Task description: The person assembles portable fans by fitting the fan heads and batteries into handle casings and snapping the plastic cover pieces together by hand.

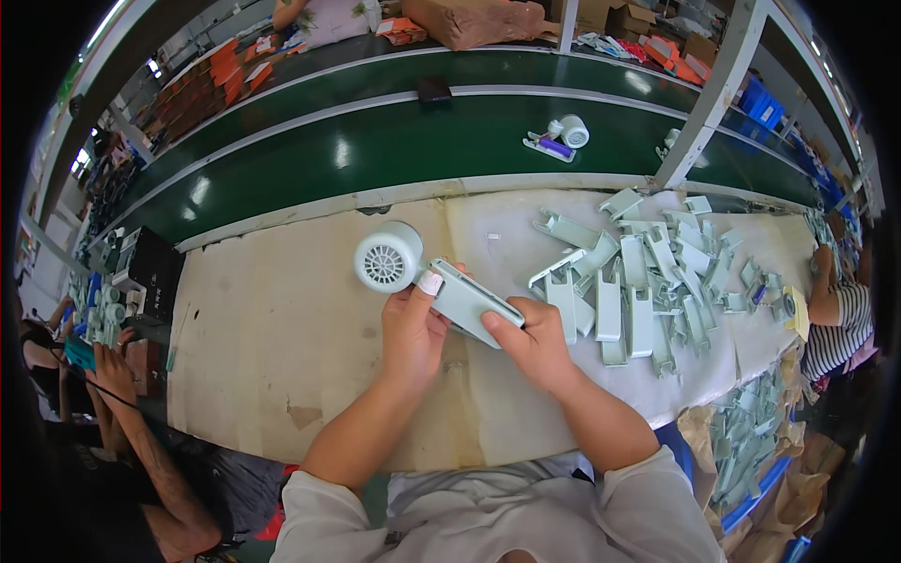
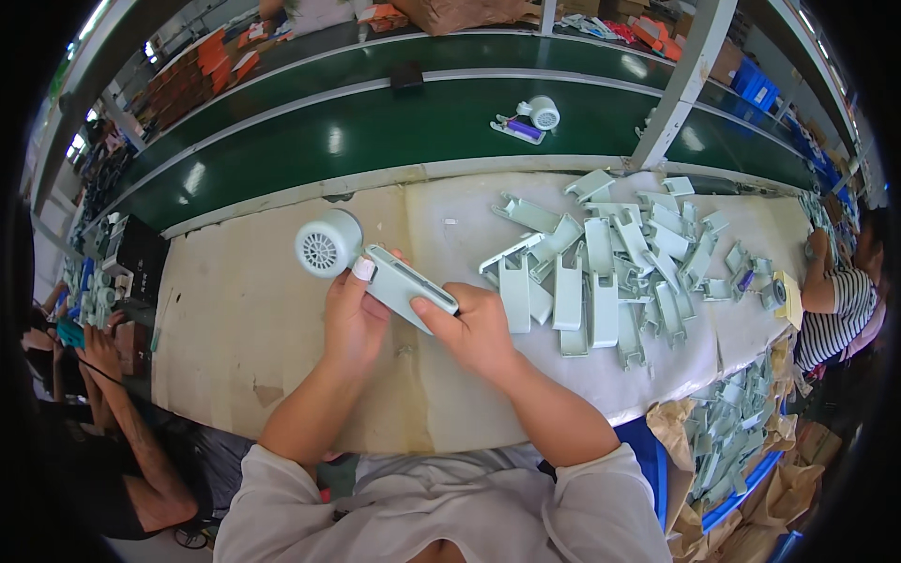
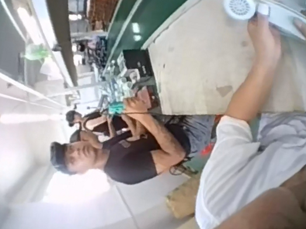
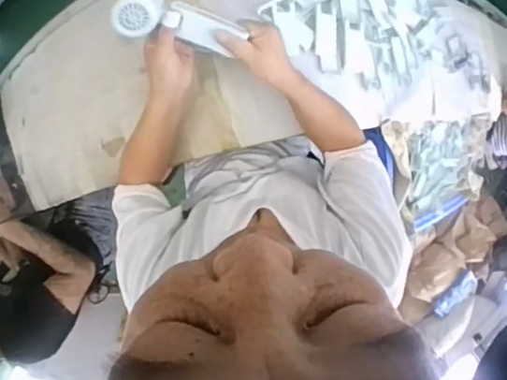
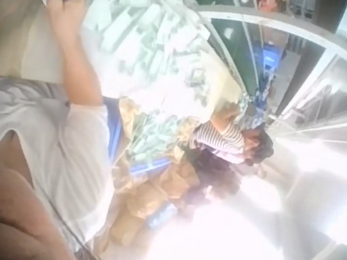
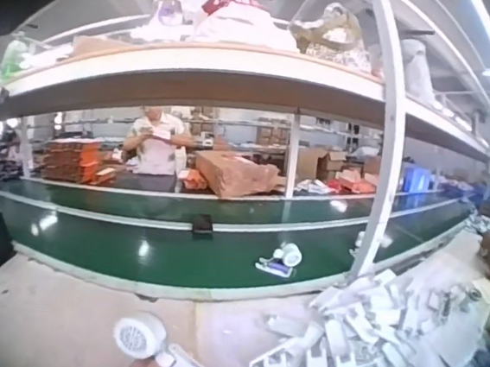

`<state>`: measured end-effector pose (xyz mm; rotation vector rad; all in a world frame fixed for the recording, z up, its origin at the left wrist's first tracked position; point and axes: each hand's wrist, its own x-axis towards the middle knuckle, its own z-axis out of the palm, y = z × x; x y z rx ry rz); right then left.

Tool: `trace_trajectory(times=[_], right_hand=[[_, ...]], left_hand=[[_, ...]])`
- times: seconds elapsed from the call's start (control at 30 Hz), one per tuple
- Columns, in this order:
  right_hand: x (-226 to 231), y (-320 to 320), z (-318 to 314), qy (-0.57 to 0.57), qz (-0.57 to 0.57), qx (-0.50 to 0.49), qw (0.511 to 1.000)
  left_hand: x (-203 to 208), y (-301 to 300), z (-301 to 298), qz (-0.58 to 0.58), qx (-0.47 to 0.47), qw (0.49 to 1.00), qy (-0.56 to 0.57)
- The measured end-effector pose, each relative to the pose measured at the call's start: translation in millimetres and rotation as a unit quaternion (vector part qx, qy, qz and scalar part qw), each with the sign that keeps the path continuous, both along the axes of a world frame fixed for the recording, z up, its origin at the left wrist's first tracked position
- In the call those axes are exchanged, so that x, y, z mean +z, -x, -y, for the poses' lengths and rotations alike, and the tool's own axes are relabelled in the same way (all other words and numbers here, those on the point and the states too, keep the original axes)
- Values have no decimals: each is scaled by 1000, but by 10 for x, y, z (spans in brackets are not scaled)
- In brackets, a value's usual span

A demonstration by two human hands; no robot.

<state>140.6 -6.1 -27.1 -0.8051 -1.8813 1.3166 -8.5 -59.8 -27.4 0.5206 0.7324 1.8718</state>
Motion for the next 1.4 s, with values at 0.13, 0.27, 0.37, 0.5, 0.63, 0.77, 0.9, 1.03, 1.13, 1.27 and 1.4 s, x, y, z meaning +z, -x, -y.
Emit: trace_trajectory(times=[0.13,0.27,0.37,0.5,0.63,0.77,0.9,1.03,1.13,1.27,1.4], right_hand=[[-77,67,-7,105,3,9,994],[-53,80,101,-36,46,-2,998],[-128,59,76,-51,56,-2,997],[-103,66,62,-47,46,5,998],[-65,49,38,22,29,26,999],[-63,27,28,59,26,41,997],[-46,28,122,9,24,26,999],[94,82,29,-9,156,157,975],[44,128,-271,-224,183,148,946],[117,148,-1097,-341,142,37,929],[-32,131,-2054,-343,200,-62,916]], left_hand=[[-162,57,-44,55,7,996,67],[-347,138,-100,138,-35,987,76],[-364,122,-110,122,-56,988,83],[-380,165,-126,105,-17,992,69],[-260,156,-131,35,30,999,26],[-114,96,-65,-23,34,999,0],[-17,102,22,-57,-3,998,4],[106,358,39,-96,-50,992,68],[-9,926,49,-367,60,917,141],[53,1672,322,-711,154,586,358],[-115,2211,658,-727,218,407,508]])
